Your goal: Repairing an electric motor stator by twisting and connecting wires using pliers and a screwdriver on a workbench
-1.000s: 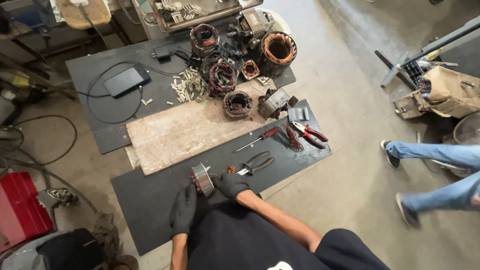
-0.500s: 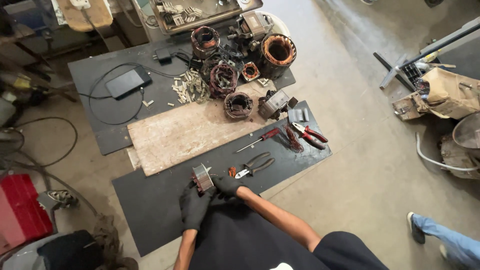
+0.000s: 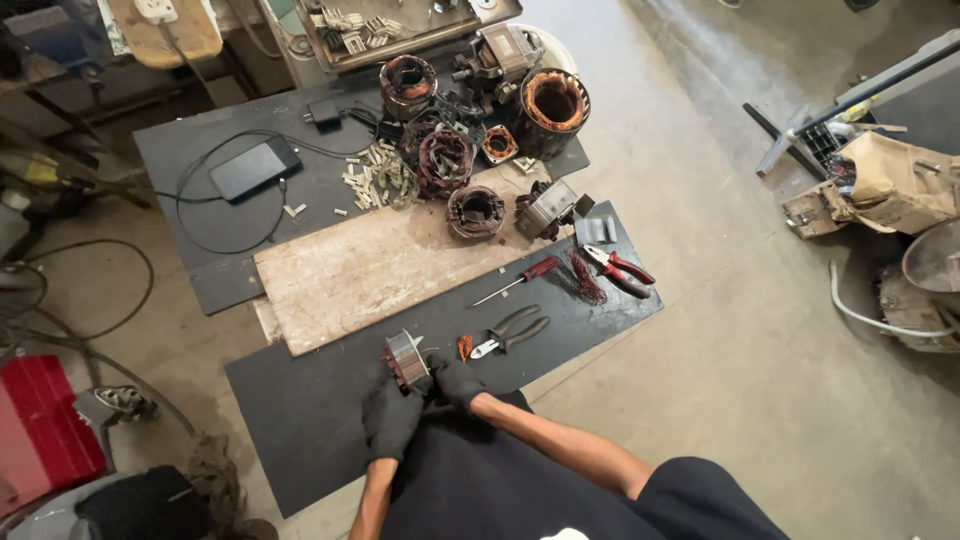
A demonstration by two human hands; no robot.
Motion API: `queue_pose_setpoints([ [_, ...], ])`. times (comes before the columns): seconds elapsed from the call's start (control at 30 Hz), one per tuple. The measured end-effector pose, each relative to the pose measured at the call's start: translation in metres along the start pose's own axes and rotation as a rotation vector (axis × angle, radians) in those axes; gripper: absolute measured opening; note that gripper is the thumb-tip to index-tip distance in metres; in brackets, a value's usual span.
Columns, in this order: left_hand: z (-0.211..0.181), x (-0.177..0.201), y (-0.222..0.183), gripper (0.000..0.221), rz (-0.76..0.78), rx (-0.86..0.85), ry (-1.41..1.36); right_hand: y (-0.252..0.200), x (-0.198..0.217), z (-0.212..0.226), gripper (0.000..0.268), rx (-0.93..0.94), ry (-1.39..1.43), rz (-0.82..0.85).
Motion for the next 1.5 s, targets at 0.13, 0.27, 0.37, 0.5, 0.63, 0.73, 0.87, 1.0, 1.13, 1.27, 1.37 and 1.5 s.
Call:
queue_pose_setpoints([
  [0.13, -0.003, 0.003, -0.002, 0.045, 0.031, 0.054, 0.075, 0.02, -0.019, -0.035, 0.029, 0.004, 0.027, -0.106],
  [0.27, -0.01, 0.013, -0.008, 0.05, 0.089, 0.091, -0.001, -0.015, 0.012, 0.001, 0.038, 0.038, -0.149, -0.304],
  [0.37, -0.009, 0.011, -0.005, 0.049, 0.034, 0.045, 0.017, -0.035, 0.032, 0.035, 0.052, 0.203, -0.049, -0.333],
  [0.5, -0.018, 0.017, -0.006, 0.044, -0.039, -0.036, 0.079, -0.042, 0.044, 0.044, 0.025, 0.182, -0.32, -0.383],
  [0.63, -0.022, 0.019, -0.011, 0.036, 0.005, 0.043, 0.099, -0.042, 0.044, 0.037, 0.009, 0.199, -0.444, -0.418],
  [0.73, -0.005, 0.004, -0.001, 0.039, -0.132, -0.054, 0.14, -0.04, 0.051, 0.045, 0.023, 0.047, -0.409, -0.293],
  [0.87, -0.015, 0.011, -0.005, 0.044, -0.083, 0.054, 0.076, -0.034, 0.053, 0.034, 0.021, 0.072, -0.427, -0.385],
  [1.0, -0.009, 0.005, -0.007, 0.042, -0.04, 0.099, 0.105, -0.03, 0.05, 0.021, 0.013, 0.035, -0.335, -0.319],
  [1.13, -0.005, -0.009, -0.007, 0.033, -0.59, -0.346, 0.147, -0.037, 0.054, 0.045, 0.023, 0.166, -0.584, -0.424],
  [1.27, 0.017, -0.035, 0.022, 0.033, -0.633, -0.253, 0.329, 0.042, -0.016, -0.071, 0.08, -0.569, -1.055, -1.173],
  [1.37, -0.004, -0.012, -0.011, 0.019, -0.482, -0.241, 0.088, -0.025, 0.013, 0.051, 0.029, 0.4, -1.832, -1.116],
  [1.5, -0.054, 0.023, -0.046, 0.026, -0.803, -0.247, 0.29, 0.02, 0.028, -0.036, 0.053, 0.071, -0.329, -0.276],
])
Point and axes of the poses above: each hand's wrist, its own y-axis towards the middle knuckle, its own x-axis out of the back of the hand, z = x × y, the point moved 5 cm from there along y, towards the middle knuckle, and after that the axes turned 9 degrees about x, right-handed, at the moved point
